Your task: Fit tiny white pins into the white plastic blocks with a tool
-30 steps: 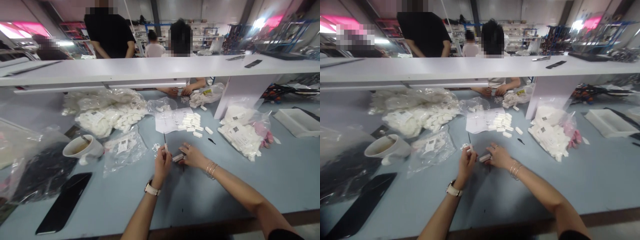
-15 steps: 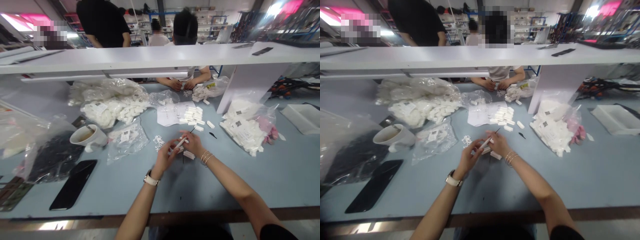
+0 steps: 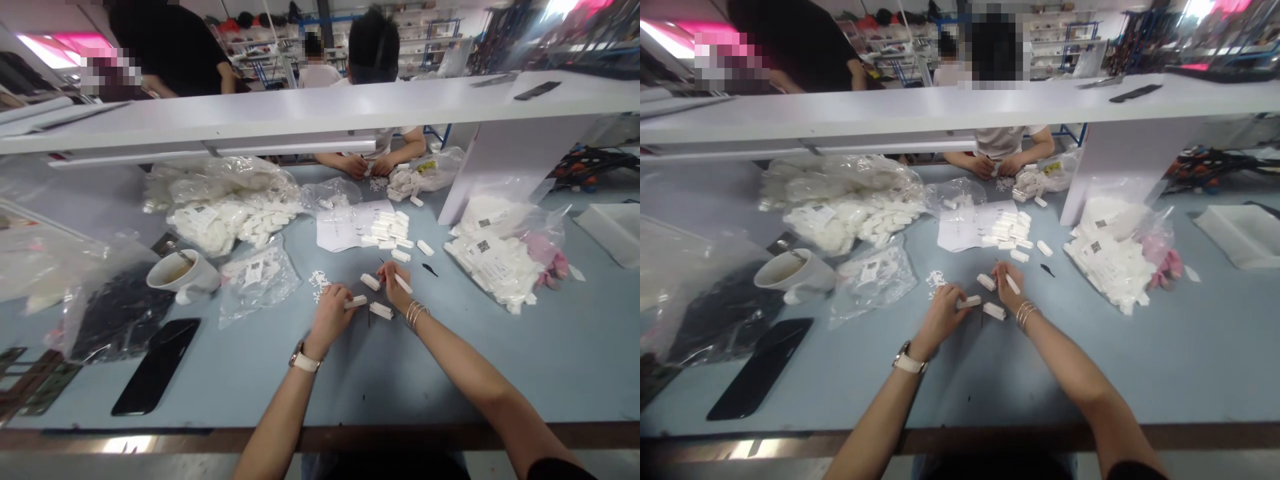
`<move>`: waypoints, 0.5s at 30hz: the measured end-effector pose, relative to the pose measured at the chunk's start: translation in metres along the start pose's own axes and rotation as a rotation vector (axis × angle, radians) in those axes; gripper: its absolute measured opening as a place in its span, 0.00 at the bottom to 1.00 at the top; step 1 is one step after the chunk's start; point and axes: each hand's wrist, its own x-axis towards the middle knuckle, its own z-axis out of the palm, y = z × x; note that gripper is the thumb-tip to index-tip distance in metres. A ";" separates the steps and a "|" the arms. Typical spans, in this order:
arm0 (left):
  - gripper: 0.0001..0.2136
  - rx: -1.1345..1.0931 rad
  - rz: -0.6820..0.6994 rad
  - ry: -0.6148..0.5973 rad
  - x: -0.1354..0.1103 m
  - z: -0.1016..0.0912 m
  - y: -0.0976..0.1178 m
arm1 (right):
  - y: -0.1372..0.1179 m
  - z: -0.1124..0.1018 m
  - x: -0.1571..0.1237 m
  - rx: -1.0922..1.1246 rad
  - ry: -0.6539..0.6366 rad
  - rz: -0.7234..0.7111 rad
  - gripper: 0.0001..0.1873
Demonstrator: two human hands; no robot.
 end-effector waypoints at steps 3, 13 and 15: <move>0.06 -0.071 -0.044 0.061 0.002 -0.001 -0.006 | -0.003 -0.001 -0.001 -0.033 -0.026 -0.019 0.28; 0.20 -0.231 -0.179 0.434 0.001 -0.020 -0.018 | -0.050 0.029 -0.043 0.317 -0.207 0.186 0.31; 0.18 -0.183 -0.150 0.538 0.000 -0.022 -0.020 | -0.048 0.039 -0.054 0.352 -0.290 0.258 0.31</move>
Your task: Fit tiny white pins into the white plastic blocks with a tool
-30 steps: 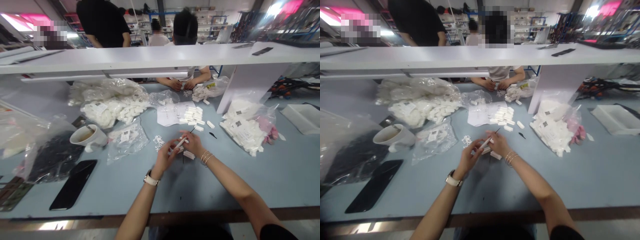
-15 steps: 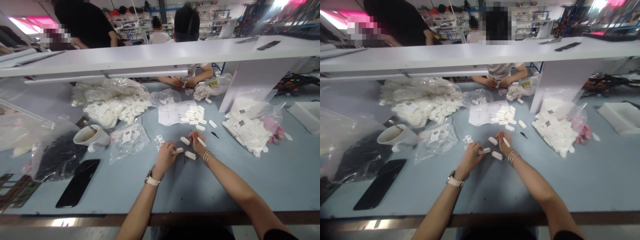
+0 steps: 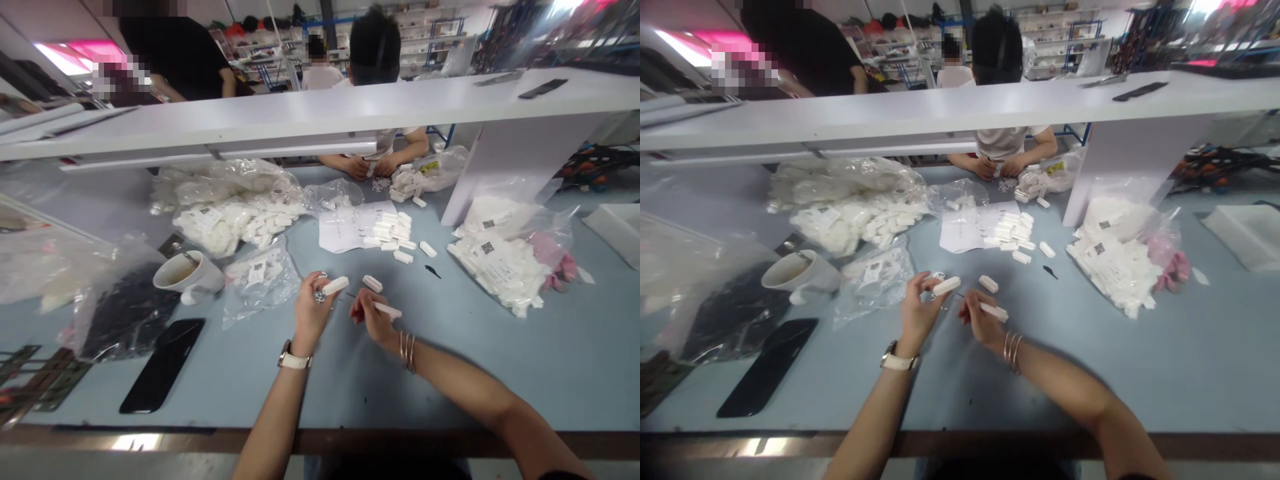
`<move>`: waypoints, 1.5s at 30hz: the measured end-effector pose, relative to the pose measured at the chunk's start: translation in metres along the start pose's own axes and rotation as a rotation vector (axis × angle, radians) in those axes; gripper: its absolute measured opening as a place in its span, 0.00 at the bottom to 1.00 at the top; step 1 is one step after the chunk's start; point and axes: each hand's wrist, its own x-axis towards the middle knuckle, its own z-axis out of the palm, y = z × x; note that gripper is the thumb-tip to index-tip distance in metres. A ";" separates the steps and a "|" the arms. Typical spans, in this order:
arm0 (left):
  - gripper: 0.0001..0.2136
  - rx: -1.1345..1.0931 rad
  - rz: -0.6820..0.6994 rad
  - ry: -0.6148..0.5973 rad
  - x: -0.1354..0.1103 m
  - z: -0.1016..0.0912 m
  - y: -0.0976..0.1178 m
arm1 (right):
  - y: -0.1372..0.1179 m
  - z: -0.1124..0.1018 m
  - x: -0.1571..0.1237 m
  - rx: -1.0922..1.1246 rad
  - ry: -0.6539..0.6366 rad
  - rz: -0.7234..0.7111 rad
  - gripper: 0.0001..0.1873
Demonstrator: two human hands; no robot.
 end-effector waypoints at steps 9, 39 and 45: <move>0.07 0.032 0.189 0.091 -0.006 -0.007 0.002 | 0.010 -0.019 0.014 -0.297 0.160 -0.173 0.22; 0.07 0.313 -0.203 -0.593 -0.011 -0.022 -0.012 | 0.029 -0.019 0.017 -0.728 -0.180 -0.275 0.10; 0.08 0.087 -0.302 -0.633 -0.010 -0.028 -0.019 | 0.030 -0.019 0.016 -0.753 -0.168 -0.259 0.09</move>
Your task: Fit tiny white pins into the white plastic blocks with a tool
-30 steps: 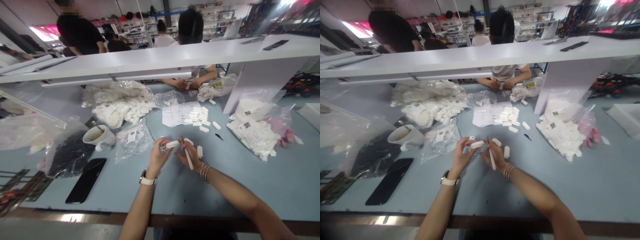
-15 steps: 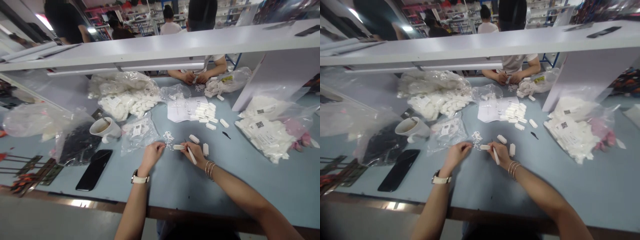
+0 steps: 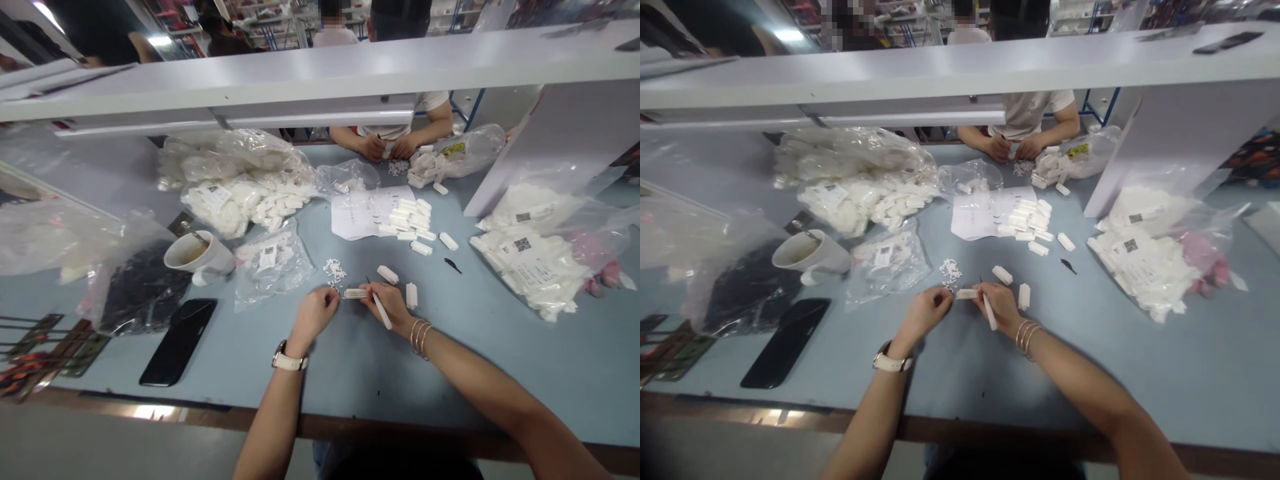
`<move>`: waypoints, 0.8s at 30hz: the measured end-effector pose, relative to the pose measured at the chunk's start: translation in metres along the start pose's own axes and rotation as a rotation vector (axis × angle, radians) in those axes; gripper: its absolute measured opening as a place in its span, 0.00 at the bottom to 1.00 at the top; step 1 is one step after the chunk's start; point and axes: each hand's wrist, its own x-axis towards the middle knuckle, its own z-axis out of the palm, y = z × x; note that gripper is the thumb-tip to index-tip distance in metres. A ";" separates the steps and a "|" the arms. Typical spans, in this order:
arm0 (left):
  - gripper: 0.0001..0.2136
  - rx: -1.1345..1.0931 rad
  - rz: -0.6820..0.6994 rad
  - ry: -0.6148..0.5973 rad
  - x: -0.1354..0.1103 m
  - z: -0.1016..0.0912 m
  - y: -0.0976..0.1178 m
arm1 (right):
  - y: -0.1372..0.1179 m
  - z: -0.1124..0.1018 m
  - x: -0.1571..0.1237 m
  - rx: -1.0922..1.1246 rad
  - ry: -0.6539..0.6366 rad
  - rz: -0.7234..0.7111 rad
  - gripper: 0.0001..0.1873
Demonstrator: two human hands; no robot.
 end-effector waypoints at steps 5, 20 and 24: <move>0.09 -0.388 -0.066 0.044 0.001 0.002 0.005 | -0.003 -0.001 0.000 -0.006 0.004 -0.039 0.08; 0.06 -0.282 0.064 0.102 0.005 0.017 0.007 | -0.001 0.002 0.000 -0.045 -0.011 -0.078 0.05; 0.07 -0.283 0.062 0.114 0.004 0.018 0.008 | -0.001 0.002 0.000 -0.060 -0.009 -0.079 0.05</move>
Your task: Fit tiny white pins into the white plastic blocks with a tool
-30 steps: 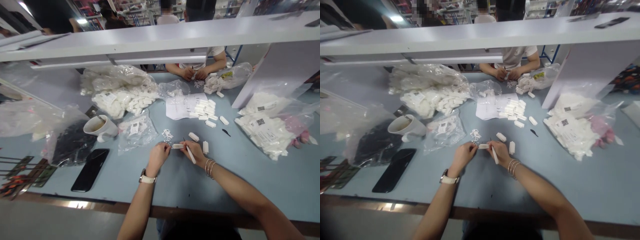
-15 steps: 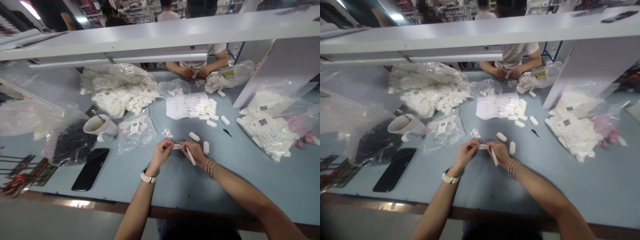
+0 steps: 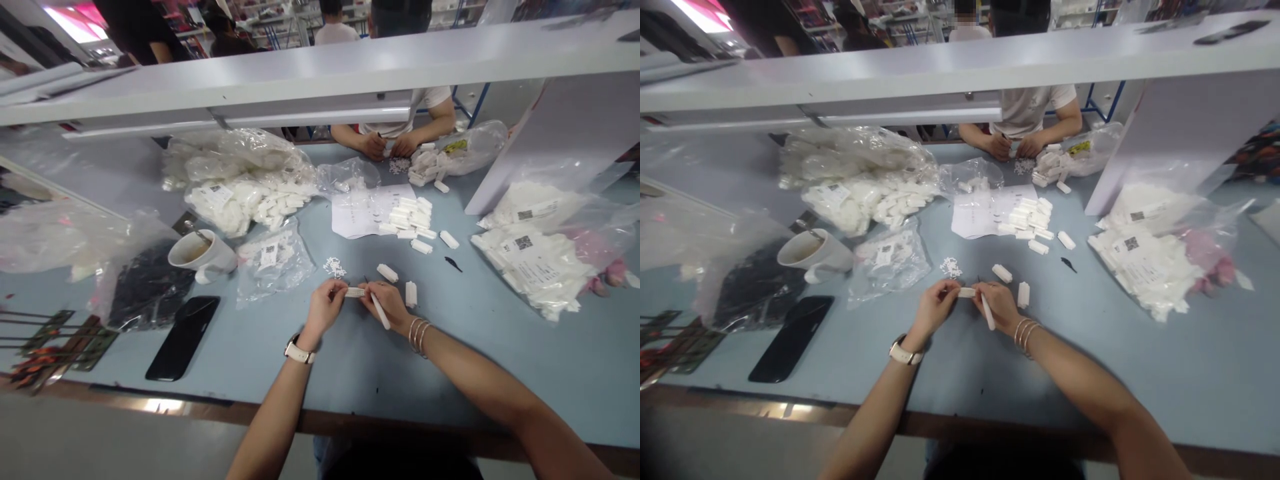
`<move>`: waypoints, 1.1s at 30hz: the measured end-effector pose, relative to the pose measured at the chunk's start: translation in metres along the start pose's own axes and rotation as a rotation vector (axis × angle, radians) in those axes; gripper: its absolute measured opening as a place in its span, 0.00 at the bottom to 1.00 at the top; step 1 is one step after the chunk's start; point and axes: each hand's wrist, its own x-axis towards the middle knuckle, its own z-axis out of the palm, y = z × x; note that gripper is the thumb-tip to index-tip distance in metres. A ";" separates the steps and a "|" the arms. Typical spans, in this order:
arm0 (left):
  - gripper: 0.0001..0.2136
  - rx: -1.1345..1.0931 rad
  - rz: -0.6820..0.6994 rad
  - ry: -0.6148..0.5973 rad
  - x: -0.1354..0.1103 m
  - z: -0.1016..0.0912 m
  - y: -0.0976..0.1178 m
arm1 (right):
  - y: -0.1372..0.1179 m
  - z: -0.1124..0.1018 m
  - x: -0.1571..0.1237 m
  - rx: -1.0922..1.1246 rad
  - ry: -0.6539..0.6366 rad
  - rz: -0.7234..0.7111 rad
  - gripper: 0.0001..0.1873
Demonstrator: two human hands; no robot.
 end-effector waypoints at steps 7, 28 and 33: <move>0.06 -0.018 0.022 -0.004 0.000 -0.002 0.005 | 0.000 0.000 0.000 0.005 0.003 -0.006 0.05; 0.08 -0.270 -0.124 -0.102 0.001 -0.003 -0.001 | -0.001 -0.001 -0.001 0.117 0.078 -0.112 0.11; 0.12 -0.271 -0.138 -0.047 0.001 -0.002 -0.003 | 0.000 -0.001 0.000 0.123 0.082 -0.060 0.09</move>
